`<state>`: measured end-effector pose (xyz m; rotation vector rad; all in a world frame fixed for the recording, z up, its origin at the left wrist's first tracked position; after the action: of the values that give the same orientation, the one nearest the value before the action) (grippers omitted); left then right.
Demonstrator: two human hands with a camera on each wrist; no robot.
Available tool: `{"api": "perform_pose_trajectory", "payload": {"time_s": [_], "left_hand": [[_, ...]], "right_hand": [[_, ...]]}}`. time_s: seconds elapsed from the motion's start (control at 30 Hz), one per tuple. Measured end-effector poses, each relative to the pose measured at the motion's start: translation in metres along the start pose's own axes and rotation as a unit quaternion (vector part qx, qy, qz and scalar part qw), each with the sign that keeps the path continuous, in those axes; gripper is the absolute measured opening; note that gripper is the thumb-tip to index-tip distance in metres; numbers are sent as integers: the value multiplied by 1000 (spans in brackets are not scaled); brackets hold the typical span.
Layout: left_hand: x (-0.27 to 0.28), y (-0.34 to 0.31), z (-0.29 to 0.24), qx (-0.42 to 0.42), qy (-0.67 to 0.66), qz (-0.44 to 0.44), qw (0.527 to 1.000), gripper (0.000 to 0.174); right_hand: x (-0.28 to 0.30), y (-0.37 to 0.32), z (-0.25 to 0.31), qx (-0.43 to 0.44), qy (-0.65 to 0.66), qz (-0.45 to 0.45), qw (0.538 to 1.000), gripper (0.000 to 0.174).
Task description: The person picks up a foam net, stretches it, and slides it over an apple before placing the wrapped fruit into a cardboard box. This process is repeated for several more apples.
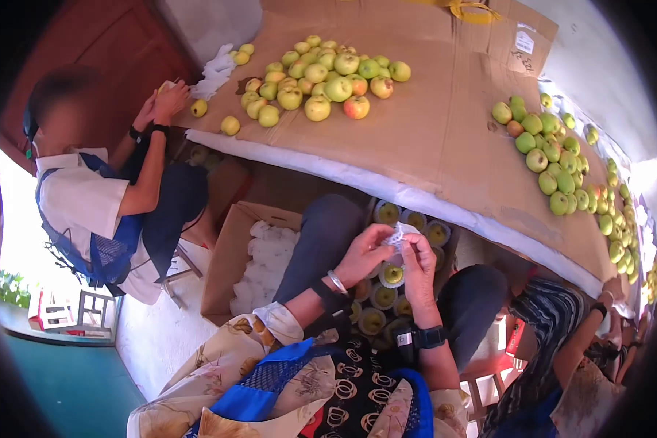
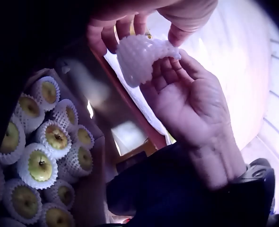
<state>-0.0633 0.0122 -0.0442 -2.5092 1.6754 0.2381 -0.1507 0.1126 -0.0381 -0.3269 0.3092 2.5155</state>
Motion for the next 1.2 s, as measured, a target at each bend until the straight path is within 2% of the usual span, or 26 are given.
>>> {"api": "perform_pose_trajectory", "payload": {"time_s": [0.07,0.1,0.17,0.2,0.23,0.3,0.33,0.37,0.47,0.53,0.6,0.67,0.7,0.73,0.8,0.9,1.0,1.03,1.13,1.2], "left_hand": [[0,0,4,16,-100,0,995,37],[-1,-2,0,15,-105,3,994,36],[1,-4,-3,42,-192,-12,980,35],[0,-3,-3,55,-238,-16,970,34],[-3,-3,-6,57,-236,-25,970,30],[-1,-2,4,43,-162,12,986,26],[-1,-3,6,36,-124,29,991,24],[-1,-3,7,65,-132,16,989,17],[3,-4,15,131,-60,43,989,13],[8,-3,21,61,-84,-16,994,10],[7,-4,23,11,-101,-59,993,6],[5,-8,7,43,-135,-57,988,6],[8,-6,11,62,-214,-52,974,4],[11,-4,14,38,-244,-46,968,4],[12,-4,13,44,-230,-73,969,5],[13,-4,13,32,-235,-87,968,6],[12,-2,12,36,-237,-91,967,7],[12,-1,13,37,-236,-89,967,7],[13,-1,13,38,-233,-92,967,7],[12,0,13,34,-248,-90,964,8]], "right_hand": [[-4,1,2,-13,97,-5,995,10],[-7,2,1,-21,153,-13,988,10],[-1,5,3,-55,288,-37,955,12],[1,7,8,-49,291,-39,955,12],[1,10,12,-43,294,-40,954,12],[4,9,9,-48,299,-32,952,11],[6,8,0,-47,285,-29,957,12],[9,7,-7,-47,270,-26,961,13],[7,7,-4,-29,178,-55,982,12],[1,10,-1,2,95,-97,991,11],[12,14,-10,37,-19,-165,985,19],[28,17,-21,12,-15,-203,979,22],[26,14,-11,-27,15,-202,979,23],[27,16,-13,-4,33,-182,983,22],[26,13,-9,-38,102,-158,981,21],[18,11,16,-12,20,-170,985,21],[19,9,14,96,-85,-119,985,23],[15,7,13,90,-63,-114,987,23],[8,1,19,-4,-286,-66,956,23],[5,3,15,19,-314,-80,946,20]]}}
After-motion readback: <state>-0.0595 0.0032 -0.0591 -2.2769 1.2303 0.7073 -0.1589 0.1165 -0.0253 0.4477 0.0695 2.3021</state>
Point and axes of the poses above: each hand's wrist, its own y-axis towards the middle knuckle, its own x-axis out of the back of the hand, z = x × y, the point moved 1 cm from there along y, towards the middle knuckle, and after that the axes turned 8 degrees about z, right-handed, at the moved point
